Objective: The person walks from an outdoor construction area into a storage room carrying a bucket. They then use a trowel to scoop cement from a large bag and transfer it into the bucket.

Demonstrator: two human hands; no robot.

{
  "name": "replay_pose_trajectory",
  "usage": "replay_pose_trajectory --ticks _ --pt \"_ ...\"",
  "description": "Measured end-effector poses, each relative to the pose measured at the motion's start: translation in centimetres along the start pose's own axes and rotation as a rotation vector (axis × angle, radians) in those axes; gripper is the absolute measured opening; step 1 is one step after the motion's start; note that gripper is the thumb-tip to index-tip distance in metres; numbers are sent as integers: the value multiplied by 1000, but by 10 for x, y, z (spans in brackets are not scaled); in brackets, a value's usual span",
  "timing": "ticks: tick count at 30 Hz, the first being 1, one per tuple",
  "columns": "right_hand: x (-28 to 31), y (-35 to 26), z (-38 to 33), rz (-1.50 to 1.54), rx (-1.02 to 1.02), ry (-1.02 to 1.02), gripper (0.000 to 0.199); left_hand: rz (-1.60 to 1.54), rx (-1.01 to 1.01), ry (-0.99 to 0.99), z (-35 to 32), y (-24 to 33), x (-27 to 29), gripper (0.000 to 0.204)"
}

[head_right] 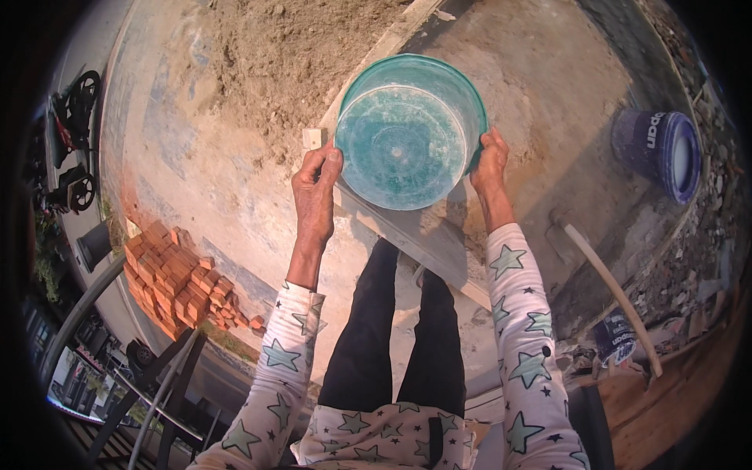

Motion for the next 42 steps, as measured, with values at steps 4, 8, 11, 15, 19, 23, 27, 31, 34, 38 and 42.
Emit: replay_pose_trajectory --ticks 4,8,11,15,19,23,27,31,34,38,42 --pt "-15 12 18 24 -49 64 39 -96 54 -1 38 -16 7 50" --pt "-18 10 4 12 -65 41 38 -5 41 10 36 -19 15 49" --pt "-27 -4 -10 37 -48 72 38 9 -25 32 20 -2 7 43" --pt "-13 -4 -11 -16 -33 -19 37 31 -107 58 5 14 -16 40" --pt "-16 12 26 -37 -128 118 34 -165 99 52 39 -10 0 39" --pt "-16 0 -2 -6 -107 42 34 -115 71 87 31 -4 0 39" --pt "-18 -37 -44 -21 11 -45 32 80 -91 64 -9 42 -32 42" --pt "-4 -2 4 -62 -85 68 32 -86 -59 116 18 4 -23 41" --pt "-12 3 9 -109 -101 114 32 -119 118 95 39 1 -7 43" --pt "-17 5 -14 3 -113 58 31 1 -11 85 13 35 -13 39" --pt "-35 -13 -53 212 -76 12 29 45 -114 74 -7 41 -20 45"
Point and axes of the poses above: each hand's wrist, its own z-axis towards the middle knuckle, its own x-axis out of the back of the hand, y = z × x, the point moved 1 cm from there along z, towards the middle knuckle, and after that the axes turned 14 degrees about -z, right-handed, at the moved point
